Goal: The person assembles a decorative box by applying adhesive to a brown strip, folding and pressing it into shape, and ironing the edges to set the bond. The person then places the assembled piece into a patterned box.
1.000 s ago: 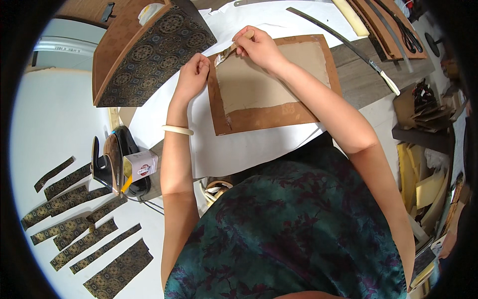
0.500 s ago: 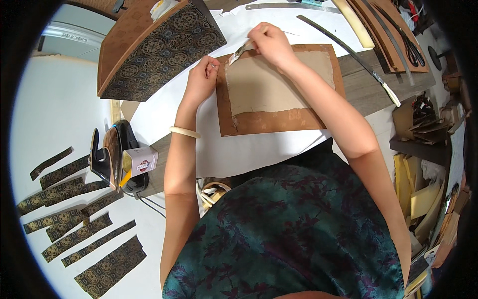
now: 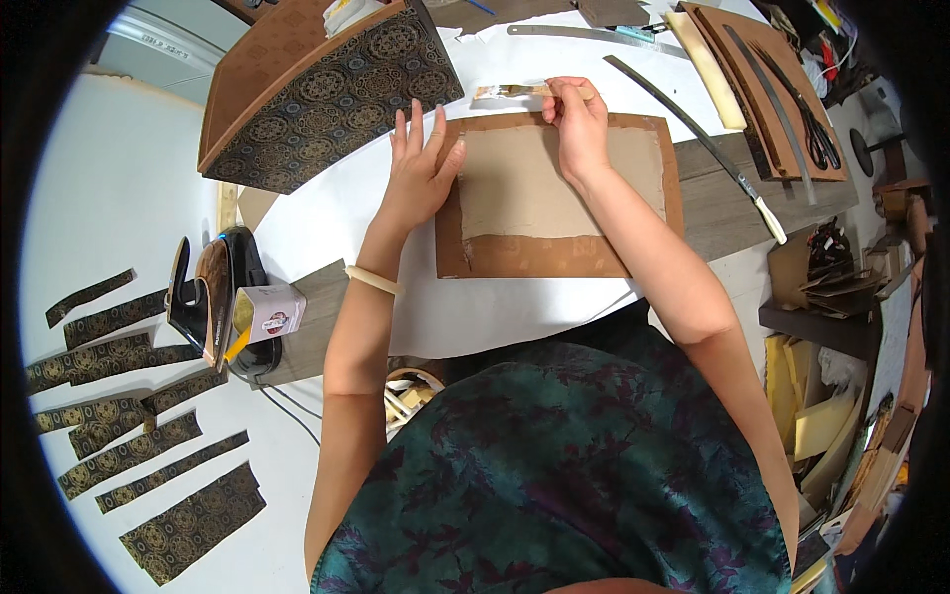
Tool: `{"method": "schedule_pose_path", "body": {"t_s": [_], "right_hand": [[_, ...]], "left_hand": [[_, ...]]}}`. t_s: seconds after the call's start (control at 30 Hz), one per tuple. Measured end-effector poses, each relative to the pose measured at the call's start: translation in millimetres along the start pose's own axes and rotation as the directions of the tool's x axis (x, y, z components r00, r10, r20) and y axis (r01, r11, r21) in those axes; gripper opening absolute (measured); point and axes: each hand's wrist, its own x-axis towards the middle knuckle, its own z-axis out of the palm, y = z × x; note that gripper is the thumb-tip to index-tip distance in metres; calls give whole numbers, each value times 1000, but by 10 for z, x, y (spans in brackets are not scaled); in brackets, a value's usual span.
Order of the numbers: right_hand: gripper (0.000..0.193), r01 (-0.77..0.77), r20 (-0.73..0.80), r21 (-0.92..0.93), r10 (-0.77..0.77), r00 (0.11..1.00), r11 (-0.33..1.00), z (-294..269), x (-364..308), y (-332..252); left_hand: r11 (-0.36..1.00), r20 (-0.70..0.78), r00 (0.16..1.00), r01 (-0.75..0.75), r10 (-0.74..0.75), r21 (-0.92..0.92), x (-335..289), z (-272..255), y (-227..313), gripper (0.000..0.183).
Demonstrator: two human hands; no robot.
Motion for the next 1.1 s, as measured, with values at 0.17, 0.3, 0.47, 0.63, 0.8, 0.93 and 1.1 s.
{"method": "schedule_pose_path", "body": {"t_s": [0.17,0.3,0.47,0.63,0.8,0.93,1.1], "right_hand": [[5,2,-12,36,-2,1000,999,-7,-25,-14],[8,-7,-60,42,10,998,999,8,-34,-49],[9,-62,-102,64,68,992,996,3,56,-43],[18,4,-45,-35,-6,999,999,260,769,-93],[23,-103,102,-223,128,986,969,829,2107,547],[35,66,126,-636,19,992,768,776,3047,756],[51,401,356,-908,-276,893,125,1064,2166,430]], "left_hand": [[985,92,995,-53,38,162,25,66,142,69],[981,140,989,-69,44,180,-6,30,356,74],[978,188,976,-76,112,-192,-123,58,714,74],[842,3,997,63,-72,-536,-192,-277,962,33],[476,79,904,293,-420,-829,-385,-207,1088,13],[420,77,906,266,-416,-868,-372,-370,1252,17],[254,62,859,219,-508,-942,-439,-490,1027,25]]}}
